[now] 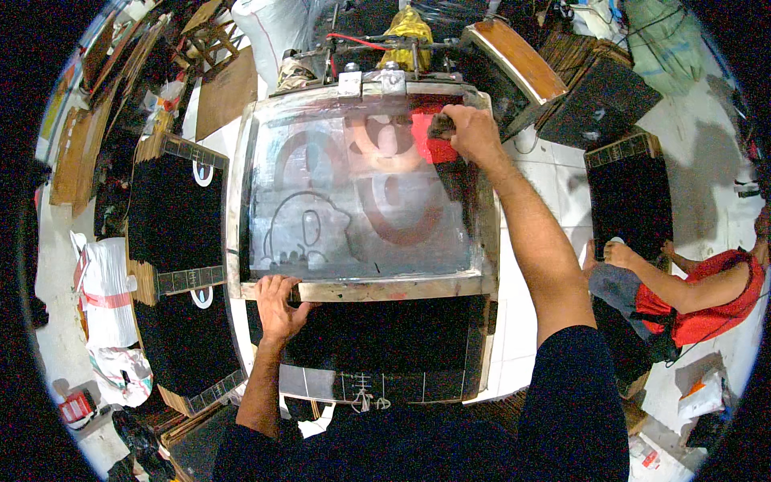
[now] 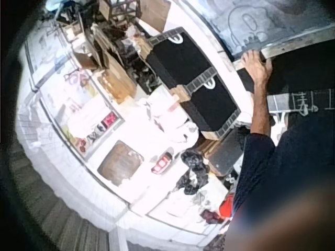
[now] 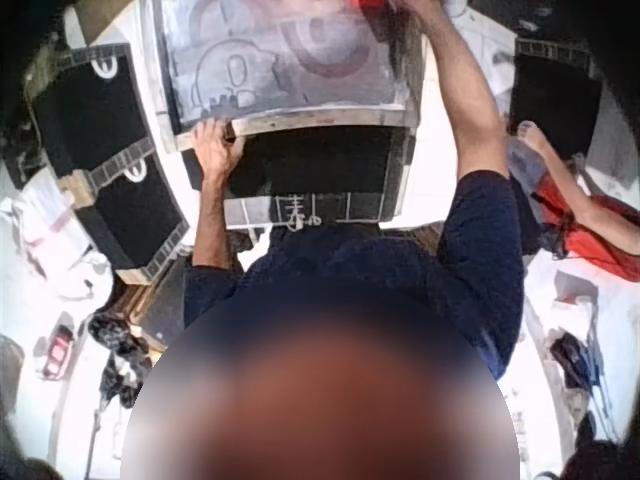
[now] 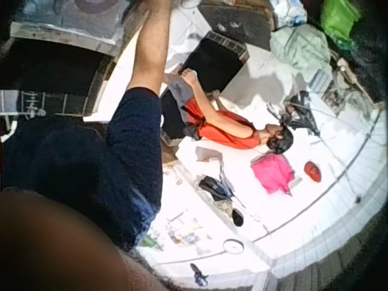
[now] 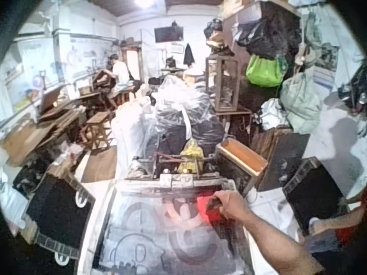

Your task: The person performs screen printing on black skateboard decks. They place a deck under a screen, use a red squeegee to pull ink across the mesh, lift the screen to reveal the printed logo, and then move the finished deck aside to repeat the process on the next deck.

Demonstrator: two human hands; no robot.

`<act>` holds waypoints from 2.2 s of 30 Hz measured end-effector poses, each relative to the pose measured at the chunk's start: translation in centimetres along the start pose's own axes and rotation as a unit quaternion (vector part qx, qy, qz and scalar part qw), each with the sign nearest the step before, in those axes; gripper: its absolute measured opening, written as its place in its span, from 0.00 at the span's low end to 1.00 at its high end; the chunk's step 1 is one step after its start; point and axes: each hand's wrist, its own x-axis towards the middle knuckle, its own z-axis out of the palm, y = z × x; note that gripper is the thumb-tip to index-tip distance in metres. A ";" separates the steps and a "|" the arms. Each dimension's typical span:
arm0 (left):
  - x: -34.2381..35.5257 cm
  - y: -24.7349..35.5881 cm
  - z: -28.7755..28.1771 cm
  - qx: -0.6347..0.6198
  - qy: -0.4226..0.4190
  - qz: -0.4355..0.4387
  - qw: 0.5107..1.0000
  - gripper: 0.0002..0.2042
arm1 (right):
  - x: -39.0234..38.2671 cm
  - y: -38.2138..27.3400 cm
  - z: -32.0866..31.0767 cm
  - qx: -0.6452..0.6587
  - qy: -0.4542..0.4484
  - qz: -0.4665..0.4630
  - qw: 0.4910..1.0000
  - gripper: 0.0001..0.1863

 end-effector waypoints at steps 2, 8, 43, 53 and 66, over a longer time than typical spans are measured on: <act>0.2 0.5 -0.6 -0.006 0.000 -0.003 1.000 0.23 | 0.3 0.3 -0.4 -0.019 -0.061 0.011 0.998 0.21; 0.6 1.6 -1.2 -0.017 0.002 -0.032 0.999 0.23 | 4.8 3.1 0.7 0.002 -0.140 -0.036 0.990 0.23; -18.8 -25.4 5.9 -0.048 0.210 -0.444 0.870 0.23 | 2.4 -23.1 -25.2 -0.043 0.273 0.166 0.947 0.22; -44.8 -12.4 24.4 -0.385 0.066 -0.384 0.837 0.22 | 6.7 -19.9 -27.8 -0.117 0.234 0.173 0.950 0.25; -42.6 -11.6 19.9 -0.230 -0.039 -0.581 0.780 0.15 | 8.4 -19.1 -28.9 -0.102 0.205 0.167 0.959 0.26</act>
